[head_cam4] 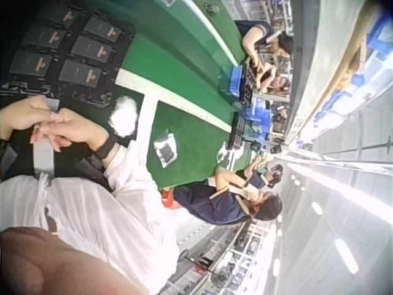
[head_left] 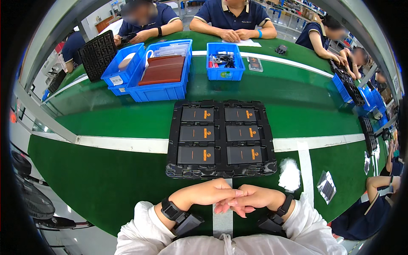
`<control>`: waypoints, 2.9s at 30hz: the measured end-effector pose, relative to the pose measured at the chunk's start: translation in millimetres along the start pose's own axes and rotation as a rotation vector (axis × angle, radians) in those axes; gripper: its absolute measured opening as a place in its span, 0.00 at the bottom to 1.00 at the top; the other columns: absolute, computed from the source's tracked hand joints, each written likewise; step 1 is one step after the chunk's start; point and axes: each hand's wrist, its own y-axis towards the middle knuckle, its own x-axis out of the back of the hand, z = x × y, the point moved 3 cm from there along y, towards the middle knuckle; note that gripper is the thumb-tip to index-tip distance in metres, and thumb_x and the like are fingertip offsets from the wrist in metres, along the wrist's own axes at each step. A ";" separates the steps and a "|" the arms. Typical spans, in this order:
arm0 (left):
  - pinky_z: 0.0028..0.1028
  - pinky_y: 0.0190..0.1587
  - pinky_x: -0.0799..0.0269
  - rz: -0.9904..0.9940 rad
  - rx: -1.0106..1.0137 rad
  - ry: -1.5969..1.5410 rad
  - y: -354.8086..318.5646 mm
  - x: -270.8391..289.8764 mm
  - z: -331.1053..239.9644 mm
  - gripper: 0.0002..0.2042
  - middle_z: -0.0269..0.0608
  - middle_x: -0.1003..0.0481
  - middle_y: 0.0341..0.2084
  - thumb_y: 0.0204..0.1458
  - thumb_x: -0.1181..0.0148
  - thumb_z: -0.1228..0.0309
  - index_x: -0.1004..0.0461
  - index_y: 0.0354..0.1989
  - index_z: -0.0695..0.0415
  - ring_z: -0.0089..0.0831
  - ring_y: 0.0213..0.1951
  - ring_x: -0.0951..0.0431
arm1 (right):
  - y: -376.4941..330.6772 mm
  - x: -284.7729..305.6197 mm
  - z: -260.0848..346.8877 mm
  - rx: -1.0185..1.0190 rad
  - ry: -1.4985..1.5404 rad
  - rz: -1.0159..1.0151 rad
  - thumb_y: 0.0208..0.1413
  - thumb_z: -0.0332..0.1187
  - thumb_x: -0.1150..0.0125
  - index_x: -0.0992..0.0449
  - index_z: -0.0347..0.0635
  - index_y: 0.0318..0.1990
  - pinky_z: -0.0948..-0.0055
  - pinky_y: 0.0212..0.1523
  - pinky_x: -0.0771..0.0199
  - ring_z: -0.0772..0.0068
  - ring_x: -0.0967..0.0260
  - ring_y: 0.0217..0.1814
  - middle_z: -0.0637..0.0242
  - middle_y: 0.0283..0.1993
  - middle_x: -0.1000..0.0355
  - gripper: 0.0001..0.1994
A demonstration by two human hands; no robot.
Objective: Assembling electronic components on a factory production line.
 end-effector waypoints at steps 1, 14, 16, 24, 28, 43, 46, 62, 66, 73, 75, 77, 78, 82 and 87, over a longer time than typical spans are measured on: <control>0.18 0.17 0.36 -0.008 0.018 -0.002 0.0 0.0 0.8 0.24 0.37 0.33 0.08 0.53 0.60 0.56 0.29 0.15 0.61 0.21 0.13 0.32 | 0.4 0.3 0.1 0.001 0.006 -0.005 0.55 0.43 0.58 0.31 0.36 0.13 0.84 0.11 0.54 0.87 0.53 0.09 0.72 0.09 0.41 0.24; 0.19 0.17 0.37 -0.001 0.029 0.011 -0.1 -0.1 0.1 0.25 0.37 0.32 0.08 0.53 0.62 0.54 0.29 0.16 0.62 0.21 0.12 0.32 | 0.6 1.7 -1.8 -0.016 -0.005 -0.013 0.56 0.41 0.60 0.30 0.35 0.15 0.85 0.12 0.52 0.87 0.52 0.09 0.70 0.11 0.38 0.23; 0.19 0.17 0.37 -0.002 0.034 -0.001 1.0 0.5 6.2 0.26 0.37 0.32 0.08 0.53 0.62 0.54 0.29 0.15 0.62 0.21 0.12 0.32 | 0.8 1.2 -4.5 -0.009 0.094 -0.039 0.56 0.41 0.61 0.30 0.35 0.16 0.85 0.12 0.52 0.86 0.52 0.09 0.69 0.12 0.37 0.23; 0.18 0.18 0.37 0.000 -0.017 -0.144 -1.1 0.7 1.7 0.26 0.37 0.32 0.09 0.53 0.62 0.54 0.28 0.17 0.62 0.21 0.13 0.32 | -0.8 2.6 -8.7 0.005 0.068 -0.032 0.57 0.45 0.65 0.31 0.35 0.16 0.85 0.13 0.52 0.86 0.52 0.09 0.69 0.11 0.39 0.26; 0.17 0.18 0.39 0.036 0.035 -0.051 -1.1 -0.6 0.6 0.19 0.36 0.32 0.09 0.51 0.54 0.59 0.27 0.18 0.62 0.19 0.13 0.33 | 0.6 3.4 -5.3 0.069 0.007 0.069 0.56 0.49 0.68 0.31 0.34 0.15 0.83 0.14 0.53 0.84 0.54 0.08 0.71 0.07 0.44 0.30; 0.16 0.15 0.41 0.034 -0.037 0.045 -1.3 -2.9 0.3 0.14 0.33 0.33 0.10 0.45 0.46 0.58 0.24 0.24 0.57 0.17 0.13 0.35 | 1.5 0.2 2.6 -0.039 0.006 -0.009 0.56 0.49 0.67 0.30 0.31 0.14 0.82 0.15 0.53 0.84 0.56 0.08 0.74 0.04 0.50 0.31; 0.16 0.15 0.41 0.029 -0.021 0.070 -1.9 -3.9 -4.1 0.15 0.33 0.33 0.09 0.44 0.45 0.57 0.24 0.22 0.58 0.17 0.13 0.34 | 0.5 1.9 0.4 -0.018 0.012 0.016 0.56 0.49 0.67 0.30 0.31 0.15 0.82 0.14 0.53 0.84 0.56 0.08 0.74 0.04 0.50 0.31; 0.16 0.16 0.40 0.026 -0.009 0.076 -1.4 -4.7 -0.7 0.17 0.33 0.34 0.08 0.45 0.45 0.59 0.28 0.15 0.61 0.17 0.13 0.34 | -1.1 2.0 -2.2 0.146 0.004 0.025 0.55 0.45 0.64 0.29 0.32 0.18 0.82 0.14 0.53 0.84 0.55 0.09 0.74 0.06 0.47 0.26; 0.16 0.17 0.41 0.050 -0.049 0.045 -2.7 -2.4 -2.3 0.12 0.32 0.33 0.08 0.45 0.46 0.69 0.30 0.14 0.61 0.16 0.13 0.35 | -4.5 -1.1 6.2 0.060 0.005 0.082 0.54 0.42 0.55 0.28 0.35 0.18 0.84 0.13 0.56 0.88 0.55 0.10 0.76 0.08 0.45 0.20; 0.16 0.17 0.41 0.033 -0.038 0.067 -2.6 -2.2 -2.0 0.11 0.32 0.33 0.08 0.44 0.49 0.72 0.32 0.12 0.61 0.16 0.13 0.34 | -4.6 -2.1 3.4 0.040 -0.001 0.060 0.52 0.38 0.50 0.29 0.36 0.18 0.85 0.11 0.60 0.90 0.56 0.11 0.78 0.10 0.44 0.16; 0.16 0.17 0.41 0.034 -0.037 0.057 -2.7 -2.3 -2.4 0.11 0.32 0.33 0.08 0.44 0.49 0.73 0.32 0.12 0.61 0.16 0.13 0.34 | -4.9 -1.7 3.6 0.018 0.018 0.063 0.52 0.37 0.50 0.29 0.36 0.18 0.85 0.11 0.60 0.90 0.56 0.11 0.78 0.10 0.45 0.16; 0.16 0.17 0.41 0.033 -0.041 0.073 -3.1 -2.6 -4.7 0.11 0.32 0.33 0.08 0.44 0.49 0.73 0.32 0.12 0.61 0.16 0.13 0.34 | -5.3 -2.6 4.4 -0.005 0.038 0.066 0.52 0.37 0.51 0.29 0.36 0.18 0.85 0.11 0.61 0.90 0.56 0.11 0.78 0.10 0.45 0.16; 0.16 0.17 0.41 0.033 -0.041 0.075 -3.0 -2.6 -4.1 0.11 0.32 0.33 0.08 0.44 0.49 0.73 0.32 0.12 0.61 0.16 0.13 0.34 | -4.9 -3.1 5.8 -0.010 0.031 0.060 0.52 0.37 0.51 0.29 0.36 0.17 0.84 0.11 0.61 0.89 0.56 0.11 0.78 0.10 0.45 0.16; 0.16 0.17 0.41 0.018 -0.021 0.040 -3.4 -2.7 -2.5 0.11 0.33 0.33 0.08 0.44 0.49 0.73 0.33 0.12 0.61 0.16 0.13 0.34 | -4.3 -2.3 6.0 -0.035 0.021 0.063 0.52 0.36 0.52 0.29 0.36 0.17 0.84 0.11 0.61 0.89 0.57 0.11 0.78 0.10 0.45 0.16; 0.16 0.17 0.41 0.028 -0.032 0.065 -2.4 -2.0 -1.6 0.12 0.33 0.33 0.08 0.44 0.49 0.73 0.33 0.11 0.61 0.16 0.13 0.34 | -4.6 -3.5 6.7 0.006 0.000 0.054 0.52 0.37 0.52 0.29 0.36 0.19 0.83 0.12 0.61 0.88 0.57 0.10 0.78 0.09 0.47 0.16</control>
